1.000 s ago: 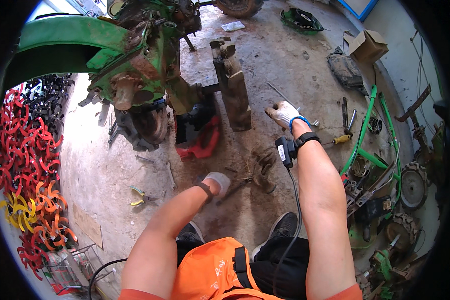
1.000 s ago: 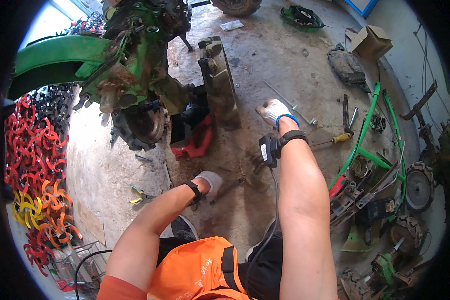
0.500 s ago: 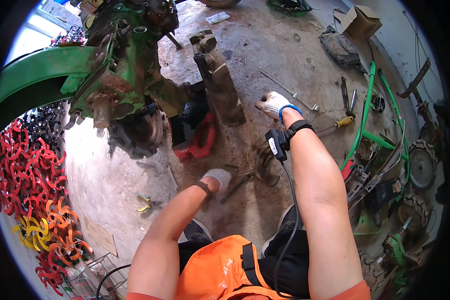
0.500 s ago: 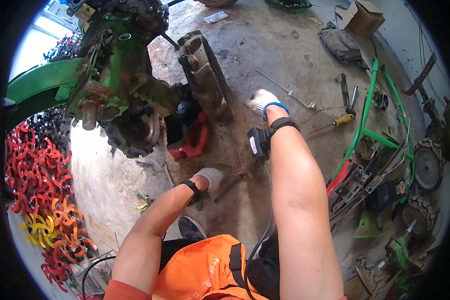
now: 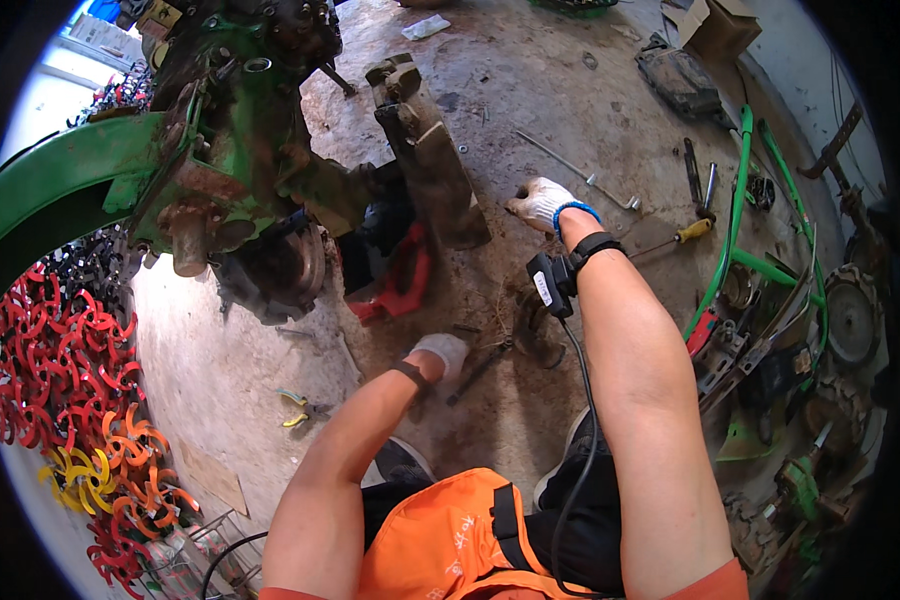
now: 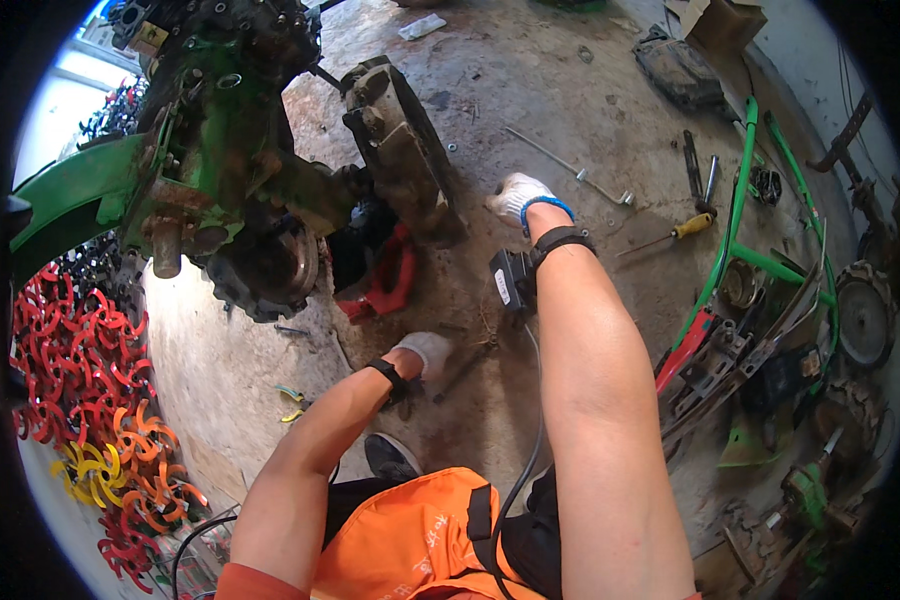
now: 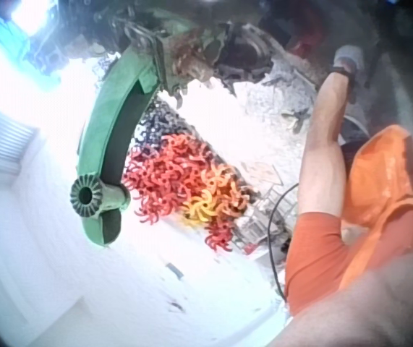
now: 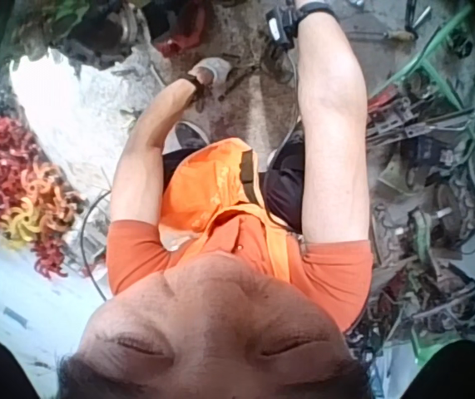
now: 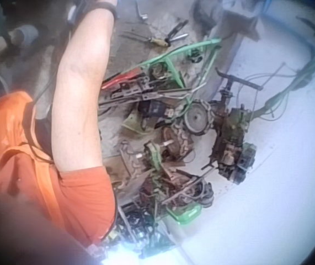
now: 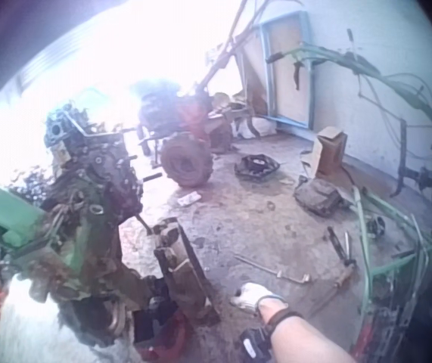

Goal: The person uses a wire brush to clean a green engine block and then uses a cordless impact wrench to remove bolts and disassemble parts of the engine. The person handles the engine, bolts, and tools throughout the clip.

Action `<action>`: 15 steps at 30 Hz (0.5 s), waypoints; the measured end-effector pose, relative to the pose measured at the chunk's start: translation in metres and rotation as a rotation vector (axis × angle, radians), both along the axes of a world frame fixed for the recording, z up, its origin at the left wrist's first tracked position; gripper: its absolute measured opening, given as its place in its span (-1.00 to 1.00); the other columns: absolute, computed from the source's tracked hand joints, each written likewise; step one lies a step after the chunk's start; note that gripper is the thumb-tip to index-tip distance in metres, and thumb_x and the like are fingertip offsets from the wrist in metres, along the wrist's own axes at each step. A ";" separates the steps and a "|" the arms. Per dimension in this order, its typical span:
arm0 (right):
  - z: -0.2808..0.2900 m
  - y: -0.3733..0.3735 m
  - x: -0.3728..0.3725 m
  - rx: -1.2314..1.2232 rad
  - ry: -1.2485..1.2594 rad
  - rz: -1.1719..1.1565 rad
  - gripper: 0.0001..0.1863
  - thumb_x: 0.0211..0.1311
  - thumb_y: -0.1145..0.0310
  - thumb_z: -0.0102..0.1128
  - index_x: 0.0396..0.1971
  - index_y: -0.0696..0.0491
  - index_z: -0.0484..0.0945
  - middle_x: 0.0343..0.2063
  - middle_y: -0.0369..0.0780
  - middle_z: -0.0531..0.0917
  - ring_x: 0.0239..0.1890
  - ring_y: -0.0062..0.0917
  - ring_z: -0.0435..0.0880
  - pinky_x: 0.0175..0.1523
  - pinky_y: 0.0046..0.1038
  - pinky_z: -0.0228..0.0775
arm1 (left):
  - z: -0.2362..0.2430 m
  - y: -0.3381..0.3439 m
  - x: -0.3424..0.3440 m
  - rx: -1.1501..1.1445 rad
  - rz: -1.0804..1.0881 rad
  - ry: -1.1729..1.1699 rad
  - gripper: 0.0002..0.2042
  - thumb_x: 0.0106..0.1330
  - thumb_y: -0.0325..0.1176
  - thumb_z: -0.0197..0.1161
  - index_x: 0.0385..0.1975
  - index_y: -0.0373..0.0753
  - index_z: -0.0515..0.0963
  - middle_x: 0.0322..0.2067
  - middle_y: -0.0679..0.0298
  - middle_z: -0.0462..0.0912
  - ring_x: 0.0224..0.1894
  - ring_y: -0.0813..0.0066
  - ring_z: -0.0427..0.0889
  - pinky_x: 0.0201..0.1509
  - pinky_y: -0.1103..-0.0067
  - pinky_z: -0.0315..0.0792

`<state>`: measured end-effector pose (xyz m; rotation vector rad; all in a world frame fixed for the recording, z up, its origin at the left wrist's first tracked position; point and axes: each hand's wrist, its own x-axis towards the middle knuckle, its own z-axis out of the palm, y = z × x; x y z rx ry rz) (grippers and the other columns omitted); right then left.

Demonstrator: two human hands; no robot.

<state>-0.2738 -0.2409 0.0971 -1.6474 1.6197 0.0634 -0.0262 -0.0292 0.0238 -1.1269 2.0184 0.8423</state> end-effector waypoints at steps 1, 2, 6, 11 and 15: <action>-0.001 0.000 0.000 0.001 -0.005 -0.005 -0.36 0.32 -0.05 0.30 0.23 0.12 0.70 0.27 0.05 0.69 0.34 -0.05 0.66 0.39 -0.15 0.53 | -0.001 -0.001 0.000 -0.005 0.007 0.017 -0.70 0.24 -0.34 0.32 -0.10 -0.29 0.83 -0.05 -0.11 0.82 0.08 -0.11 0.80 0.14 0.18 0.69; -0.002 0.000 0.000 0.011 -0.018 -0.019 -0.36 0.32 -0.04 0.30 0.22 0.12 0.70 0.27 0.05 0.69 0.34 -0.06 0.66 0.39 -0.15 0.53 | -0.002 -0.001 0.000 -0.003 0.000 0.021 -0.70 0.25 -0.33 0.32 -0.09 -0.29 0.83 -0.05 -0.12 0.82 0.08 -0.12 0.80 0.15 0.18 0.69; -0.007 0.000 0.002 0.001 -0.042 -0.035 -0.39 0.30 -0.02 0.32 0.20 0.10 0.72 0.25 0.04 0.70 0.34 -0.06 0.66 0.38 -0.16 0.54 | -0.002 -0.002 -0.001 0.021 0.027 0.009 -0.69 0.29 -0.28 0.32 -0.09 -0.29 0.82 -0.04 -0.13 0.81 0.09 -0.13 0.79 0.16 0.16 0.68; -0.004 0.004 0.008 0.076 -0.082 -0.107 -0.46 0.28 0.07 0.35 0.17 0.06 0.75 0.24 0.01 0.73 0.32 -0.09 0.68 0.36 -0.15 0.55 | 0.001 -0.004 -0.002 0.006 0.018 0.010 -0.67 0.30 -0.17 0.35 -0.10 -0.26 0.82 -0.05 -0.10 0.82 0.08 -0.13 0.79 0.16 0.16 0.68; 0.002 0.004 0.013 0.136 -0.103 -0.059 -0.47 0.30 0.10 0.35 0.18 0.07 0.74 0.25 0.01 0.72 0.33 -0.08 0.67 0.38 -0.14 0.54 | 0.001 -0.006 -0.001 -0.016 0.010 0.018 -0.66 0.28 -0.13 0.37 -0.11 -0.24 0.83 -0.07 -0.09 0.82 0.06 -0.12 0.80 0.14 0.17 0.69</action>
